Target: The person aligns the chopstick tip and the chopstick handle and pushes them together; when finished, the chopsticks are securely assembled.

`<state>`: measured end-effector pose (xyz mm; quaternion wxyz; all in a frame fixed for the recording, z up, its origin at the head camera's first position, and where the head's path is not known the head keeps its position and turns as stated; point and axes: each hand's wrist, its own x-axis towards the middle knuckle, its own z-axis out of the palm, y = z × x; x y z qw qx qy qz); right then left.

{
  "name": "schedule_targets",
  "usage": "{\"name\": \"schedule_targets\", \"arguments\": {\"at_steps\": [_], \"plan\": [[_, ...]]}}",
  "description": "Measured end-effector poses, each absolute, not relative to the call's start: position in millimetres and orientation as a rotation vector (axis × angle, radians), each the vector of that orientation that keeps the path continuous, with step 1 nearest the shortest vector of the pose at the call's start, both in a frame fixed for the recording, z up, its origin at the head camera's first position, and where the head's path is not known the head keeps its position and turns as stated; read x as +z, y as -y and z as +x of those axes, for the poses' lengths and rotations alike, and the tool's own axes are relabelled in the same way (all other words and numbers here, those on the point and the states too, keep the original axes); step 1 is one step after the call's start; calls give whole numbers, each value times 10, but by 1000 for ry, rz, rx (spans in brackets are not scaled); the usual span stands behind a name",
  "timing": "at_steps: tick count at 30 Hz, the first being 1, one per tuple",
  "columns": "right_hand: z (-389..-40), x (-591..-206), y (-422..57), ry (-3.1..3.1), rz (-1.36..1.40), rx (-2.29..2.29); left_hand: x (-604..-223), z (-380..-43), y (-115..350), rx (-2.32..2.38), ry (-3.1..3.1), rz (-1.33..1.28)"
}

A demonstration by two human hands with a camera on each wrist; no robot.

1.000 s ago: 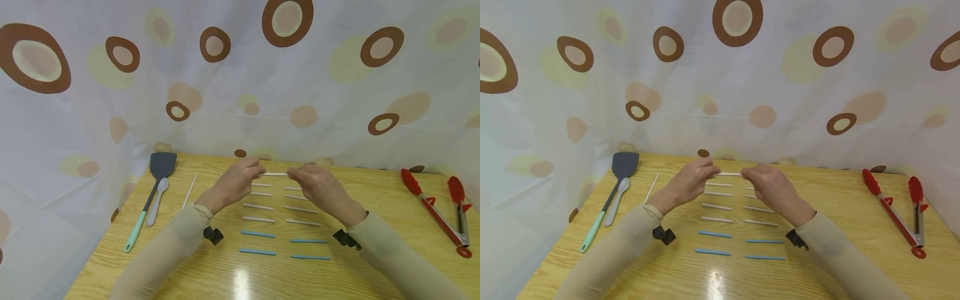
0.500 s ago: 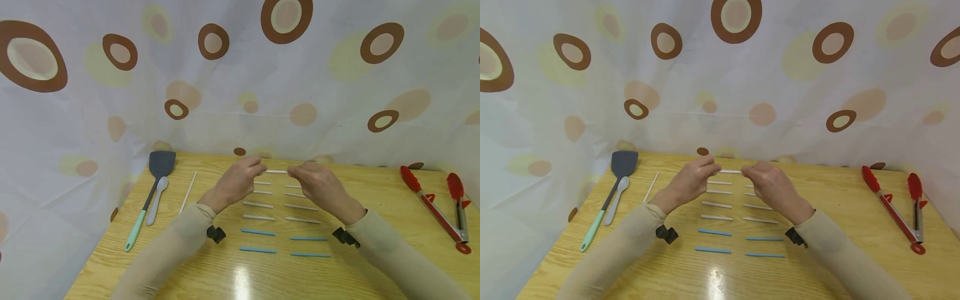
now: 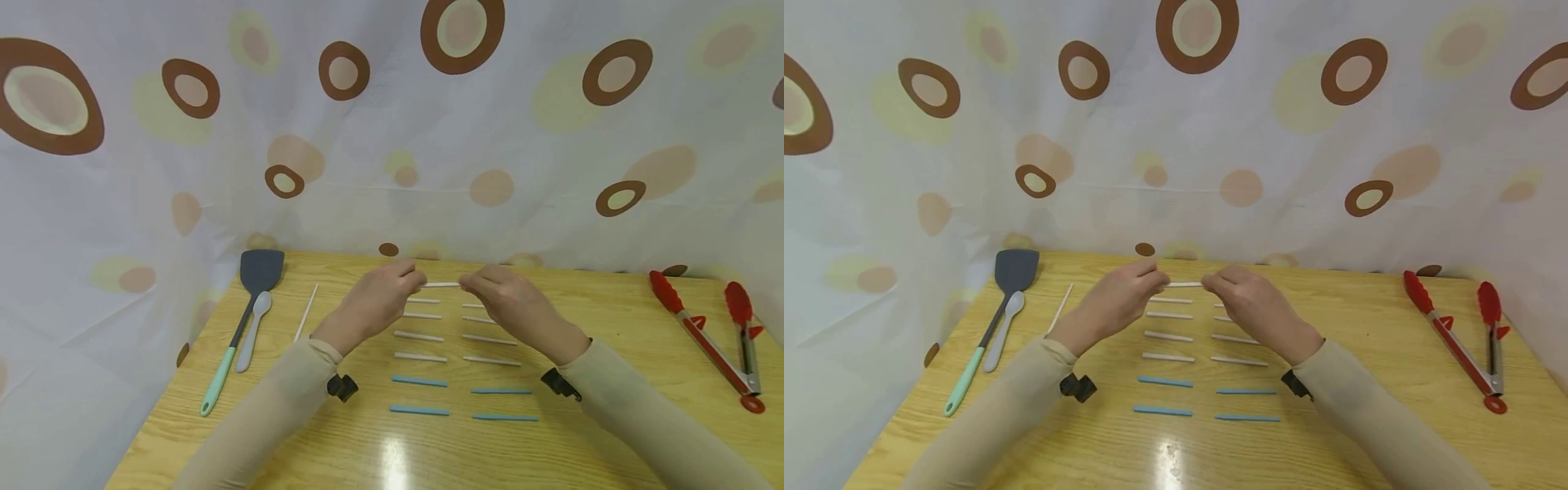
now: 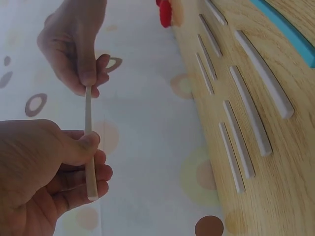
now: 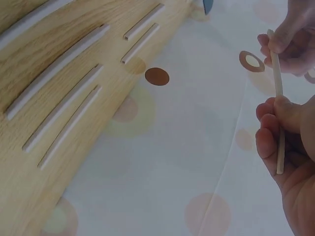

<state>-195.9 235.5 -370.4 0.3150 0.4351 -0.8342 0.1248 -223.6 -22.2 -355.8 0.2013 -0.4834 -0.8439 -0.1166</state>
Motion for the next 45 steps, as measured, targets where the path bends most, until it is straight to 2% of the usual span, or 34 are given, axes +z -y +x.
{"name": "schedule_targets", "arguments": {"at_steps": [12, 19, 31, 45], "plan": [[-2007, -3760, -2207, 2159, 1194, 307, -3584, -2134, 64, -257, 2429, -1315], [-2031, -3753, -2120, 2170, 1190, 337, -3557, -2122, 137, -270, 2626, -1229], [-2127, -3831, -2291, 2245, 1164, 340, -3709, -2431, 546, -547, 2900, -778], [-2194, -4041, -2433, 2541, 1001, 182, -3954, -2652, 908, -582, 3090, -500]]}}
